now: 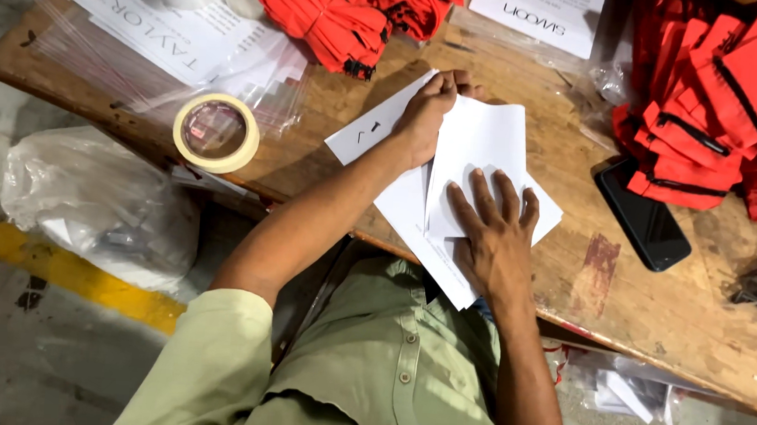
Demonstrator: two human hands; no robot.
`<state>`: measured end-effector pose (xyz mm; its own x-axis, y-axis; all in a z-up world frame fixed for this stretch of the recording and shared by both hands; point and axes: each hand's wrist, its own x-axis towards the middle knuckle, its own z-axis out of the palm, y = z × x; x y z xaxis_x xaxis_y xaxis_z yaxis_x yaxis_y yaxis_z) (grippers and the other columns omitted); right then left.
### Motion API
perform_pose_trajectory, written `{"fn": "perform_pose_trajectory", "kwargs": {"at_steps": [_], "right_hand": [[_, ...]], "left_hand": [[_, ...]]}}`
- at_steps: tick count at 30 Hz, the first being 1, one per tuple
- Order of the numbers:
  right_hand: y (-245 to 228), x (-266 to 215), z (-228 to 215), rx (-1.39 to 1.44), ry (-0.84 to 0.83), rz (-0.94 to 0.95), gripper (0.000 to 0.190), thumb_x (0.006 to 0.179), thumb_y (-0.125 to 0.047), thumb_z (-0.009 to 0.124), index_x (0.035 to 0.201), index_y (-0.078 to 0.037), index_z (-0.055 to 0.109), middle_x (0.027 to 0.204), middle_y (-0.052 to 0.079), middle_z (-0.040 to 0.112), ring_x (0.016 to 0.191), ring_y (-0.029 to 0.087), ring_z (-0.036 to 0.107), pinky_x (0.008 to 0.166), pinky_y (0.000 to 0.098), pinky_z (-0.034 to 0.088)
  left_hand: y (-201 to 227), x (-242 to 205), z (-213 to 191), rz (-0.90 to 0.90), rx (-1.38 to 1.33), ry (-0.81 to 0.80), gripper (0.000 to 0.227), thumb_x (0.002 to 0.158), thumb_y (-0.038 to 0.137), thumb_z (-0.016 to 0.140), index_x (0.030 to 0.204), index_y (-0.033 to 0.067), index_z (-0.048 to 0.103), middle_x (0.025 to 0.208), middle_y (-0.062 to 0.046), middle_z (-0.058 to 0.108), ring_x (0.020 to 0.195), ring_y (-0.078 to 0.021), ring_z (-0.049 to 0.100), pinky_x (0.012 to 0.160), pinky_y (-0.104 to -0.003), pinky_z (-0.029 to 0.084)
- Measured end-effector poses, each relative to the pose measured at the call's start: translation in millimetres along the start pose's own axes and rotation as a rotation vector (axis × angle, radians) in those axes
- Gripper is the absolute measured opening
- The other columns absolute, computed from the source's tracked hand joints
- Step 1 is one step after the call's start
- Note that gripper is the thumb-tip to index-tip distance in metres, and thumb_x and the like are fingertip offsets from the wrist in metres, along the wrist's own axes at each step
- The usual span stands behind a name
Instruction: The person organizes instruction manuals and small red bags on a wooden desk, then places an instruction manual into each red bag one by one.
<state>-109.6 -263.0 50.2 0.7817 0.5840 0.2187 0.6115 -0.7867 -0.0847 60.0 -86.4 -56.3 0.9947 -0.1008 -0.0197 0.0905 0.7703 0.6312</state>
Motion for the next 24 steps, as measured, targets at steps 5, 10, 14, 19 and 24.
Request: {"fn": "perform_pose_trajectory", "kwargs": {"at_steps": [5,10,14,19,24], "right_hand": [[-1.9,0.4,-0.2,-0.014,0.004,-0.010,0.074,0.070,-0.016,0.064,0.144,-0.019,0.059,0.155,0.018,0.049,0.146,0.042,0.036,0.118,0.0675,0.019],[0.8,1.5,2.5,-0.017,-0.027,-0.023,0.075,0.069,-0.017,0.060,0.144,-0.021,0.059,0.155,0.017,0.049,0.146,0.041,0.036,0.119,0.0672,0.017],[0.9,2.1,0.8,-0.009,-0.040,-0.040,0.073,0.073,-0.022,0.056,0.146,-0.021,0.058,0.156,0.017,0.048,0.146,0.043,0.036,0.120,0.0666,0.015],[14.5,-2.6,1.4,0.017,-0.092,-0.075,0.072,0.086,-0.046,0.049,0.150,-0.014,0.052,0.160,0.022,0.039,0.147,0.042,0.031,0.119,0.0670,0.010],[44.8,18.9,-7.2,0.548,-0.199,0.162,0.103,0.095,-0.079,0.018,0.160,-0.001,0.028,0.169,0.021,0.020,0.156,0.039,0.015,0.125,0.0499,0.014]], "left_hand": [[0.1,-1.4,0.9,0.008,0.053,-0.008,0.024,0.111,0.019,0.040,0.126,0.0060,0.054,0.128,-0.013,0.059,0.125,-0.0207,0.058,0.105,-0.040,0.053],[9.0,-8.4,11.0,-0.027,0.119,-0.002,0.022,0.108,0.013,0.042,0.127,0.0085,0.053,0.131,-0.013,0.061,0.122,-0.0214,0.056,0.103,-0.039,0.053],[8.2,-8.9,8.5,-0.031,0.192,-0.016,0.030,0.102,0.000,0.043,0.130,0.0086,0.048,0.136,-0.013,0.059,0.127,-0.0210,0.054,0.106,-0.039,0.049],[0.7,-5.9,0.1,0.045,0.289,-0.090,0.041,0.096,-0.010,0.038,0.133,0.0072,0.044,0.134,-0.013,0.055,0.139,-0.0201,0.048,0.113,-0.038,0.045],[-0.5,-8.9,1.6,0.111,0.422,-0.083,0.051,0.090,-0.017,0.035,0.135,0.0048,0.045,0.123,-0.010,0.051,0.141,-0.0218,0.051,0.115,-0.034,0.041]]}}
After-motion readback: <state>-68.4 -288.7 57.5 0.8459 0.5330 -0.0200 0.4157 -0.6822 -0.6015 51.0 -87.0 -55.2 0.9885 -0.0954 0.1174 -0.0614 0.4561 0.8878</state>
